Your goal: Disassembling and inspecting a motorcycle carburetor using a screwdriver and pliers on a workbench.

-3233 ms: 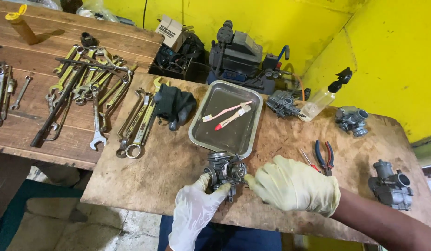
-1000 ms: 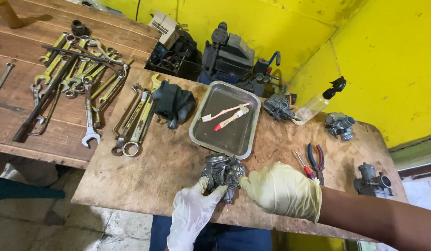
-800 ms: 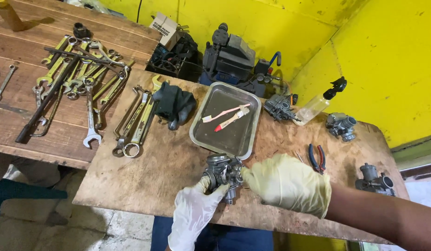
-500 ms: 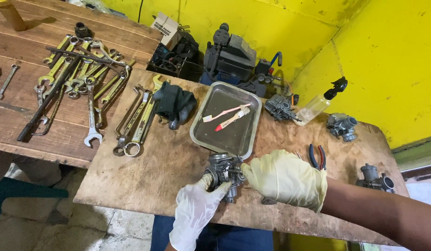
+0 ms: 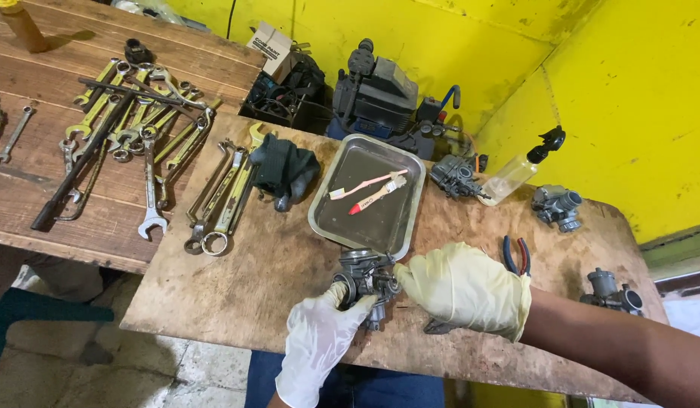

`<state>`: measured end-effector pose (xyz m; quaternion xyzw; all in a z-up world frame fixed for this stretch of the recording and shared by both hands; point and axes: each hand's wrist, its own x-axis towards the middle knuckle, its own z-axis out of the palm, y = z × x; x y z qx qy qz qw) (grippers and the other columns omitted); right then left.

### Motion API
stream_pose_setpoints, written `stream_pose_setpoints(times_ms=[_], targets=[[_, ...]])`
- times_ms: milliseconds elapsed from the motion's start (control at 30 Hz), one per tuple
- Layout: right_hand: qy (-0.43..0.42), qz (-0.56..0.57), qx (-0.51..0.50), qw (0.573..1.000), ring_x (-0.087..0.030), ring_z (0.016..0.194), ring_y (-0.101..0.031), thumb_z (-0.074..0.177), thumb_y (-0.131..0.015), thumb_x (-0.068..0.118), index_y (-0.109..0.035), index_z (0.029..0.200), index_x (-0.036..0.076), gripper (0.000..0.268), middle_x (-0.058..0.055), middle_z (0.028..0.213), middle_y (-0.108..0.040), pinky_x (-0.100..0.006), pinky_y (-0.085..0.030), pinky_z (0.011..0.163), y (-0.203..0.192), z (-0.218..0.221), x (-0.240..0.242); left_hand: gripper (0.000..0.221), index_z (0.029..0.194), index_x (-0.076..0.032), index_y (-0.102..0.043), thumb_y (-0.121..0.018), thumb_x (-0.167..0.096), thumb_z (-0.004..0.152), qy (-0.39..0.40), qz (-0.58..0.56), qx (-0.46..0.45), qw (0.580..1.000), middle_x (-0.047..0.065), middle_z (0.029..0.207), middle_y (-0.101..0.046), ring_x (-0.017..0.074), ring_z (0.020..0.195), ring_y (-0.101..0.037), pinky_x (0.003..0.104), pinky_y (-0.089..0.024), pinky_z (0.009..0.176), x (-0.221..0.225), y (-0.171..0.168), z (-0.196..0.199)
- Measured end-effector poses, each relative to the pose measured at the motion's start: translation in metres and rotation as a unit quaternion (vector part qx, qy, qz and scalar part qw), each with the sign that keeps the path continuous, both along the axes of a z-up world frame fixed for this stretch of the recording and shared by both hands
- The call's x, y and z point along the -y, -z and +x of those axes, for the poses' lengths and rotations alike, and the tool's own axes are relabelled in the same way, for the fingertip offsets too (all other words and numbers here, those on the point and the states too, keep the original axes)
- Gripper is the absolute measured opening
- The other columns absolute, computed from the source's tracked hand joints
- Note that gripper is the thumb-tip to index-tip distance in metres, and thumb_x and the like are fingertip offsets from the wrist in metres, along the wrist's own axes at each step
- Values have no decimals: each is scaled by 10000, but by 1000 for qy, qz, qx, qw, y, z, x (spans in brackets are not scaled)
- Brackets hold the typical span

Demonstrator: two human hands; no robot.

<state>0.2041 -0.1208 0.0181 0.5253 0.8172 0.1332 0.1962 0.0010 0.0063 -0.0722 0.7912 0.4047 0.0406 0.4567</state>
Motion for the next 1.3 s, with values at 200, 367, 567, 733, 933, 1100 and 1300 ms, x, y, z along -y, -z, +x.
stream_pose_setpoints(times_ms=[200, 367, 567, 733, 933, 1100, 1300], targets=[[-18, 37, 17, 999, -280, 468, -563, 762, -728, 349, -533, 1093, -24, 536, -70, 695, -522, -429, -462, 363, -6, -4, -1, 449, 979, -387, -789, -696, -751, 732, -8, 35, 20, 999, -28, 671, -775, 190, 693, -741, 315, -550, 796, 1, 8, 1], [1, -17, 7, 1000, -311, 503, -621, 707, -866, 664, -505, 1288, -72, 1005, -94, 760, -558, -467, -501, 346, -5, 0, 1, 479, 997, -369, -773, -668, -760, 741, 1, 13, 4, 1000, -3, 760, -801, 241, 790, -759, 340, -548, 835, 0, 0, 0], [-60, 99, 34, 993, -246, 440, -521, 803, -609, 7, -576, 1148, -62, 353, -54, 653, -491, -383, -424, 331, -11, -11, -4, 494, 1035, -372, -773, -661, -759, 750, 5, -12, -24, 1000, -28, 755, -799, 199, 783, -758, 317, -545, 827, 0, 1, 1], [-41, 53, -141, 988, -284, 480, -460, 907, -496, 91, -511, 873, 70, 43, -49, 669, -481, -419, -365, 421, -25, -20, -17, 502, 987, -341, -771, -673, -768, 742, 1, 22, -3, 1000, -14, 742, -799, 220, 753, -762, 347, -563, 783, 0, 2, 1], [-208, 82, -106, 969, -305, 531, -479, 893, -501, -13, -584, 1018, -151, 204, -114, 721, -503, -408, -361, 434, -12, -5, -18, 500, 1011, -349, -776, -704, -766, 745, 3, 104, 35, 994, 17, 568, -723, 245, 554, -708, 386, -553, 659, 4, 32, 4], [-95, 84, -27, 992, -224, 424, -476, 884, -519, 45, -483, 818, 94, 90, -21, 598, -457, -362, -371, 360, -28, -18, -23, 487, 926, -315, -776, -717, -767, 755, 6, 156, 44, 987, 53, 566, -710, 289, 571, -707, 413, -551, 667, 7, 46, 6], [157, -156, -62, 973, -360, 533, -654, 606, -738, 119, -523, 984, 95, 435, -110, 768, -616, -526, -499, 404, -14, -20, -29, 521, 924, -296, -764, -701, -786, 761, 2, 178, 41, 983, 68, 551, -699, 312, 565, -697, 448, -537, 671, 8, 53, 9]])
